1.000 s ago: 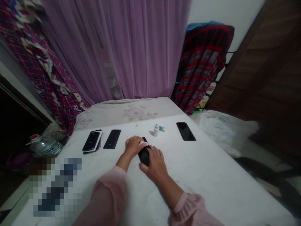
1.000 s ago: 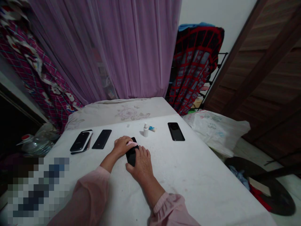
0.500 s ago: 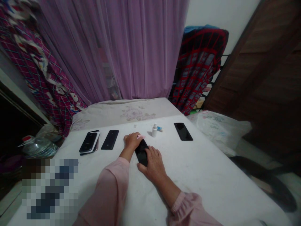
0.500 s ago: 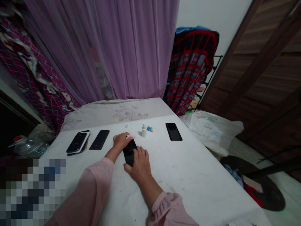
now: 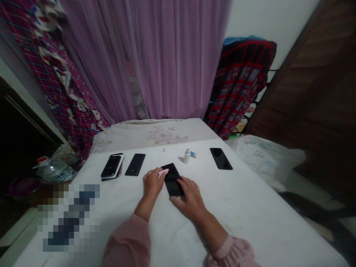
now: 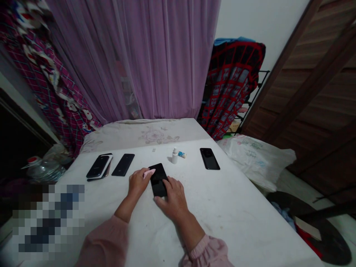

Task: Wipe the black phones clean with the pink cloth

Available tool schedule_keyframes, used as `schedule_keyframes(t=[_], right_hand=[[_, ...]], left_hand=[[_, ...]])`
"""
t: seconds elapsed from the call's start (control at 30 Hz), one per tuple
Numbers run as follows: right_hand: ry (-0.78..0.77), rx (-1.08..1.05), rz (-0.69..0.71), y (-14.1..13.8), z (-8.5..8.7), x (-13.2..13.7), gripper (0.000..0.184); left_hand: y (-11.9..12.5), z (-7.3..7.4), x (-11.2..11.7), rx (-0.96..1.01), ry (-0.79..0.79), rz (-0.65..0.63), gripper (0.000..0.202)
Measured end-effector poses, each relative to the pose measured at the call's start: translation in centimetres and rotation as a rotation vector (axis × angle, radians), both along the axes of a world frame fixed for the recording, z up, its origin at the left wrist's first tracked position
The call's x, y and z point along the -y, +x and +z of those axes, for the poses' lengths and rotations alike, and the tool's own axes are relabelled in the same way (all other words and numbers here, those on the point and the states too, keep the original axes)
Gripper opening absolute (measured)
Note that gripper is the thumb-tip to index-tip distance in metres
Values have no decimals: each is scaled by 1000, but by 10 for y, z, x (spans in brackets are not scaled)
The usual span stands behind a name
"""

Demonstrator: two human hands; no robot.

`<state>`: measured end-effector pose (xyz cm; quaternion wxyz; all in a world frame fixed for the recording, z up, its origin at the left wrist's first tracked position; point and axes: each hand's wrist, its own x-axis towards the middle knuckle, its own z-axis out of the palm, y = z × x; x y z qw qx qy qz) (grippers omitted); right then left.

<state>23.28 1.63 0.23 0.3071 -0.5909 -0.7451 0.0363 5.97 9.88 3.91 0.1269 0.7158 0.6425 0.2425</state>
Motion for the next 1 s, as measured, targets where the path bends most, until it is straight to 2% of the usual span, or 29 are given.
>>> schedule_keyframes(t=[0.07, 0.2, 0.23, 0.33, 0.4, 0.47, 0.53, 0.7, 0.83, 1.0], right_hand=[[-15, 24, 62, 5, 6, 8, 58], [-51, -27, 157, 6, 22, 13, 23], [-51, -45, 162, 6, 24, 9, 21], [35, -79, 58, 2, 22, -13, 25], [88, -61, -18, 0, 16, -31, 42], [60, -10, -5, -2, 9, -45, 57], [-6, 31, 37, -3, 4, -53, 56], [-64, 55, 14, -3, 5, -55, 48], [-81, 37, -38, -6, 13, -50, 43], [-86, 57, -62, -11, 15, -43, 51]], left_hand=[[2, -2, 0, 29, 4, -29, 22], [4, -4, -12, 92, -20, -95, 19], [2, -3, -15, 104, -27, -99, 20], [-5, -1, -17, 110, -24, -53, 23], [-10, 0, -12, 89, -7, -3, 20], [-10, 0, -3, 63, 5, 30, 13], [-7, -2, 7, 40, 7, 45, 8], [5, -1, 17, -8, 21, 30, 9], [7, 6, 9, -83, 36, 5, 15], [10, 8, -5, -137, 34, 16, 20]])
